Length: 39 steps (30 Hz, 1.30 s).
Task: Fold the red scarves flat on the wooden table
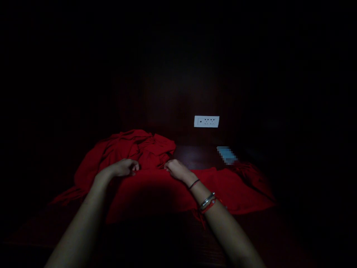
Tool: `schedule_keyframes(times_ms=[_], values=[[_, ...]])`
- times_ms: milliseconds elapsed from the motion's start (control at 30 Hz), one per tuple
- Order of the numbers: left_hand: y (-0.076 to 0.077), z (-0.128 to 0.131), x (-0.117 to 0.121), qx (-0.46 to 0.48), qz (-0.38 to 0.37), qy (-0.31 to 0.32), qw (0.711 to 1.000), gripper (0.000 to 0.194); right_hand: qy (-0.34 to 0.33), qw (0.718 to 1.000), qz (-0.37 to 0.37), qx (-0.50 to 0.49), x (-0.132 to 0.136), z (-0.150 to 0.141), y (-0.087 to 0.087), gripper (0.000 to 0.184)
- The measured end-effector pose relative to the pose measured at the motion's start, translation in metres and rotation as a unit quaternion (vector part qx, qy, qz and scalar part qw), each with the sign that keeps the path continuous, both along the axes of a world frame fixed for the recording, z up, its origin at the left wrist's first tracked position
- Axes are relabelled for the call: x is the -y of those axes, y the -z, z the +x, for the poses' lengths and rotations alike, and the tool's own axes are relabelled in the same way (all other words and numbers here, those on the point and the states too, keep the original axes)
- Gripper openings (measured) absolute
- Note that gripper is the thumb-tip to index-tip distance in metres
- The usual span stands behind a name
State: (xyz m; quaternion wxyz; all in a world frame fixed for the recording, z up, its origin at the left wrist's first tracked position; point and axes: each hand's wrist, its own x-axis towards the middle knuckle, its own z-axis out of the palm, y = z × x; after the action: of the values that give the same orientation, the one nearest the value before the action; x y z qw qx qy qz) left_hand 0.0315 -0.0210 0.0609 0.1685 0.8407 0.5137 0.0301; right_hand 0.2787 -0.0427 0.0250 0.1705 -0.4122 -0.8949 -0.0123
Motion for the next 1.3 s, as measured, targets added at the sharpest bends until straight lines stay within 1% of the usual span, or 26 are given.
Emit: schedule_keyframes(times_ms=[100,167,300,367,500,567,667,800,933,1033,1100,1200,1300], values=[[0.003,0.018,0.003,-0.007,0.033,0.012,0.999,0.020,0.002,1.000,0.000,-0.022,-0.001,0.000,-0.001,0.017],[0.006,0.027,0.002,-0.004,0.055,0.035,0.998,0.021,0.005,0.999,-0.007,-0.031,-0.001,0.001,-0.003,0.017],[0.012,0.030,-0.001,0.035,0.059,0.121,0.990,0.015,0.011,0.999,-0.017,-0.037,0.001,0.002,-0.007,0.017],[0.012,0.028,-0.003,0.062,0.063,0.135,0.987,0.012,0.012,0.999,-0.022,-0.041,0.002,0.002,-0.008,0.017],[0.010,0.027,-0.003,0.074,0.082,0.129,0.985,0.009,-0.004,0.998,-0.035,-0.048,0.001,0.001,-0.007,0.016],[0.010,0.028,-0.002,0.072,0.074,0.118,0.988,0.008,-0.007,0.999,-0.035,-0.036,0.001,0.001,-0.006,0.016],[0.012,0.026,-0.003,0.072,0.051,0.099,0.991,0.008,0.004,0.999,-0.041,-0.023,-0.001,0.001,-0.004,0.018],[0.013,0.021,-0.006,0.060,0.044,0.089,0.993,0.010,0.023,0.997,-0.067,0.003,-0.002,0.006,-0.002,0.021],[0.013,0.015,-0.009,0.042,0.040,0.081,0.995,0.016,0.043,0.994,-0.091,0.048,-0.003,0.015,-0.005,0.022],[0.012,0.012,-0.009,0.028,0.037,0.073,0.996,0.019,0.057,0.989,-0.110,0.081,0.000,0.025,-0.013,0.021],[0.013,0.012,-0.009,0.021,0.037,0.070,0.997,0.019,0.073,0.984,-0.124,0.104,0.004,0.037,-0.019,0.020],[0.013,0.011,-0.009,0.008,0.041,0.060,0.997,0.020,0.106,0.977,-0.138,0.125,0.015,0.065,-0.025,0.018],[0.015,0.012,-0.013,-0.010,0.047,0.055,0.997,0.021,0.135,0.974,-0.139,0.120,0.029,0.102,-0.028,0.016]])
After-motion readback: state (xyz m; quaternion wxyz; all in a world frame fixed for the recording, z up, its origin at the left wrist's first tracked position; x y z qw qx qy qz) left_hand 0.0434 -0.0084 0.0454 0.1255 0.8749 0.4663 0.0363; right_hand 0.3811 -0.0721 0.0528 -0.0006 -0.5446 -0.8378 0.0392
